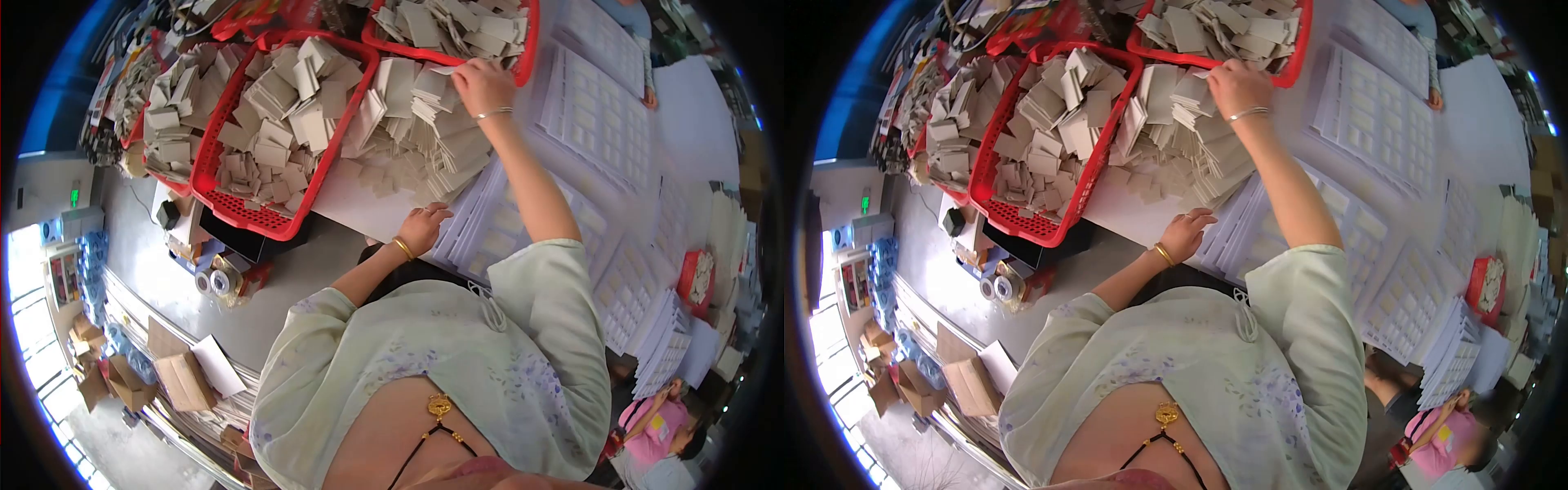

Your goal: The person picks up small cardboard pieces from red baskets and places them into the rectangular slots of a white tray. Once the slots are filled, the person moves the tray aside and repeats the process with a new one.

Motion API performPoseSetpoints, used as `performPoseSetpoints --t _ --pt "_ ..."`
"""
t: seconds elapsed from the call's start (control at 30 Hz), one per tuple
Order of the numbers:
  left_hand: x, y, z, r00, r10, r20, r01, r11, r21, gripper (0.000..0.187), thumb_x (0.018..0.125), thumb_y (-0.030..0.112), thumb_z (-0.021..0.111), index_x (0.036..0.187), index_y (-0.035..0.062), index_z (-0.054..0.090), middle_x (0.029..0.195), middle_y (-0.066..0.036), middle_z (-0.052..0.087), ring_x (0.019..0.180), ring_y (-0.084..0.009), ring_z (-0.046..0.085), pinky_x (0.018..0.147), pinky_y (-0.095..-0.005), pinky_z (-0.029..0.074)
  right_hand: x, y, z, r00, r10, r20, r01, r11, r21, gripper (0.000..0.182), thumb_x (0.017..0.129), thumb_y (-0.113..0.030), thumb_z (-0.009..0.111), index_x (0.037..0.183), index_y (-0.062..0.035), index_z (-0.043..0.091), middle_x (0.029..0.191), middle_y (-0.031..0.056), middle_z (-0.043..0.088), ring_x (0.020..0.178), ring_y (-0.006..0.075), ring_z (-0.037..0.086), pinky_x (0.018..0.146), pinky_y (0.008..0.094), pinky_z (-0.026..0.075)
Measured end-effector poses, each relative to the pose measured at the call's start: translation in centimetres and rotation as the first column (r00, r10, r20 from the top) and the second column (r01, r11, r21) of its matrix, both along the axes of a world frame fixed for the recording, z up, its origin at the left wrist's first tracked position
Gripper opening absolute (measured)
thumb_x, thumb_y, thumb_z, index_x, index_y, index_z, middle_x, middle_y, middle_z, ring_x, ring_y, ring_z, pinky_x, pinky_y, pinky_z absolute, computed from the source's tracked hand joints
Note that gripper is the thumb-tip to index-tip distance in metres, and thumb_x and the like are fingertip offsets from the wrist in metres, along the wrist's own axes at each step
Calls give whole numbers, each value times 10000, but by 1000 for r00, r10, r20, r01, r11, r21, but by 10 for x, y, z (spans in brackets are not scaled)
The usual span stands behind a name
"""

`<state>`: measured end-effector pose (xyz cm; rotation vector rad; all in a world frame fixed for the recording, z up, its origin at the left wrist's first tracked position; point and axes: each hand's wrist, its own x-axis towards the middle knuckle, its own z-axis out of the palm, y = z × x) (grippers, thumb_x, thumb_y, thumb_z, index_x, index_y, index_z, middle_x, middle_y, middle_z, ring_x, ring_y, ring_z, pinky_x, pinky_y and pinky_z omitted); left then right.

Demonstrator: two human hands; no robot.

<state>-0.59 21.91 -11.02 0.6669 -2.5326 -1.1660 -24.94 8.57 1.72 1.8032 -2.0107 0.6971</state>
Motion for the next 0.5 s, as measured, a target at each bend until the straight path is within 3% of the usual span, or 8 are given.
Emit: performPoseSetpoints --t 0.03,0.1,0.13,0.17,0.2,0.3,0.4,0.5 --pt "-3 3 -1 1000 -22 4 22 1000 10 413 730 -19 519 1119 118 543 1208 -92 528 996 -298 564 842 -431 444 -14 15 10 996 48 -73 -60 983 -176 97 735 -248 673 801 -177 680 742 2 583 725 242 593 624 412 461" --pt "-12 8 -3 997 -77 -16 77 997 9 408 733 -17 521 1118 117 543 1204 -95 526 998 -303 562 839 -430 446 -44 52 27 996 79 -45 -89 946 -313 68 731 -214 692 773 -166 669 692 24 548 654 245 562 589 392 450" --pt "-17 11 -4 994 -107 -27 108 994 9 405 735 -16 523 1118 117 543 1202 -97 526 1000 -305 560 837 -430 447 -60 79 27 997 -4 71 19 978 -209 60 748 -197 697 792 -161 678 756 26 602 673 247 585 590 357 467" --pt "-23 15 -5 990 -134 -37 134 991 9 408 734 -18 524 1119 116 543 1199 -100 525 1005 -307 557 838 -430 447 -77 104 16 935 -80 345 152 970 -187 72 783 -199 690 841 -158 692 812 44 650 687 235 622 587 322 480" --pt "-29 19 -5 986 -160 -47 161 987 10 411 732 -19 526 1120 116 543 1196 -102 525 1010 -309 554 839 -431 446 -94 135 17 827 -199 526 263 964 -49 117 825 -200 669 910 -122 688 818 47 684 675 194 654 563 284 485" --pt "-46 32 -10 973 -228 -32 229 972 43 421 725 -27 531 1122 112 542 1184 -105 527 1025 -313 546 843 -431 445 -148 218 -6 467 -59 882 316 943 -105 157 842 -184 658 948 -68 663 796 32 680 650 132 649 521 247 471" --pt "-61 46 -18 959 -283 -4 283 958 55 431 714 -32 537 1123 107 542 1184 -115 526 1043 -324 533 855 -432 442 -184 305 -29 339 -421 841 476 848 233 179 843 -124 642 990 -24 625 831 39 668 637 108 641 487 225 462" --pt "-72 59 -24 962 -273 9 272 962 9 430 705 -28 546 1115 104 547 1208 -130 514 1060 -341 521 872 -440 433 -196 364 -59 244 -456 856 560 787 259 203 831 -69 621 1029 -31 599 840 55 664 645 99 642 464 219 450"
